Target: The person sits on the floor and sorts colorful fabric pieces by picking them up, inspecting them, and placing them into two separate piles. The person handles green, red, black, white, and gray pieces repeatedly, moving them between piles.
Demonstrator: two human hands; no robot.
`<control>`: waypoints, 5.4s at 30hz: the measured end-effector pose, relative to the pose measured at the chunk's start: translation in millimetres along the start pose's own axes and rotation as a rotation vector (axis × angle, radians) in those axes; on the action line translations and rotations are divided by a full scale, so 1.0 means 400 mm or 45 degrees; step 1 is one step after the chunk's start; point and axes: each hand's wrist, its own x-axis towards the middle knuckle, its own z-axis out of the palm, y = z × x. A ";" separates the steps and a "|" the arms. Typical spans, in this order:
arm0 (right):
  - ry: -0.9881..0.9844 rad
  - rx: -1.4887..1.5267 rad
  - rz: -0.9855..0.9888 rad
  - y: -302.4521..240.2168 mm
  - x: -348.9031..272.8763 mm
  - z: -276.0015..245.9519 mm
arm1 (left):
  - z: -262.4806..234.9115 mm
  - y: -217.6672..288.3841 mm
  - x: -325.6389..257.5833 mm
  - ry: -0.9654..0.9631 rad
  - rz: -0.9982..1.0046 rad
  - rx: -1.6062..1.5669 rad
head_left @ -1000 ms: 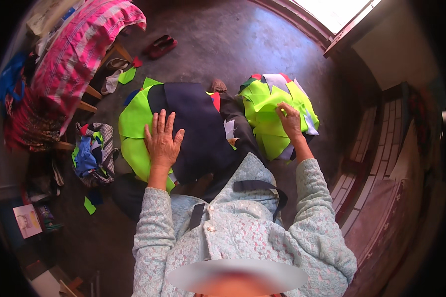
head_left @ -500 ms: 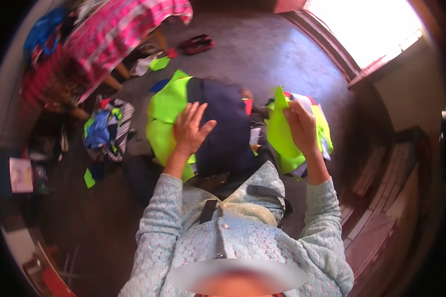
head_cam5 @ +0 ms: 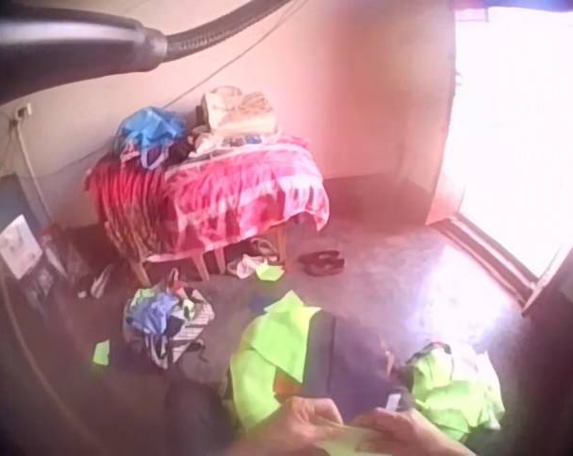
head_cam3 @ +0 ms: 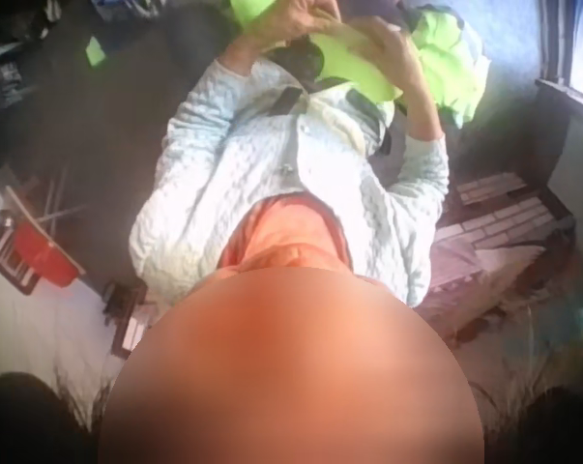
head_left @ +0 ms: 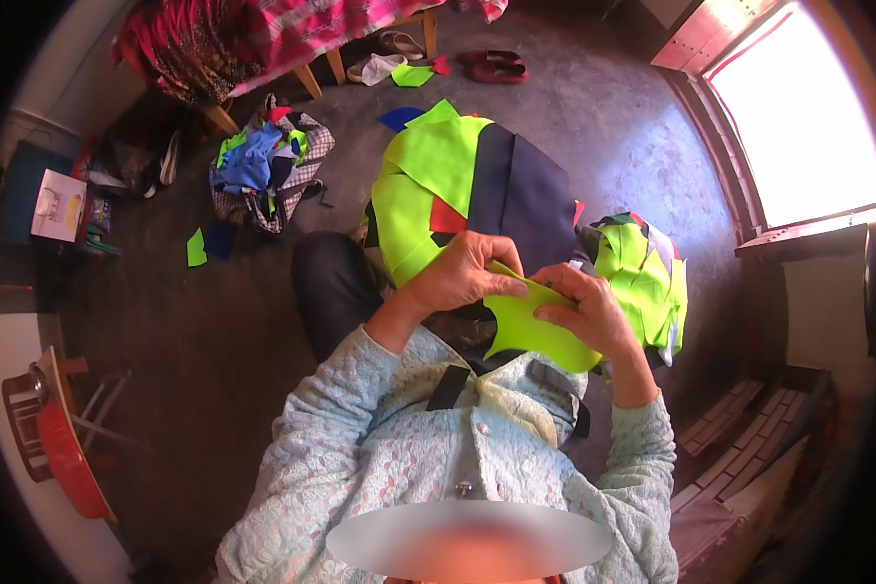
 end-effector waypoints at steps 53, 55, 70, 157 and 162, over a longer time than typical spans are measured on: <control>1.291 -0.320 -0.110 0.338 -0.170 0.045 | -0.090 -0.204 0.052 0.329 0.174 1.996; 1.444 -0.267 0.271 0.430 -0.257 0.014 | -0.090 -0.200 0.052 0.305 0.141 2.003; 1.062 -1.226 0.785 0.657 -0.421 -0.108 | -0.087 -0.196 0.056 0.310 0.169 2.027; 1.912 -0.057 1.061 0.769 -0.550 -0.031 | -0.165 -0.224 0.107 0.510 0.020 2.168; 1.735 -0.718 1.263 0.804 -0.506 -0.023 | -0.167 -0.224 0.105 0.514 0.046 2.144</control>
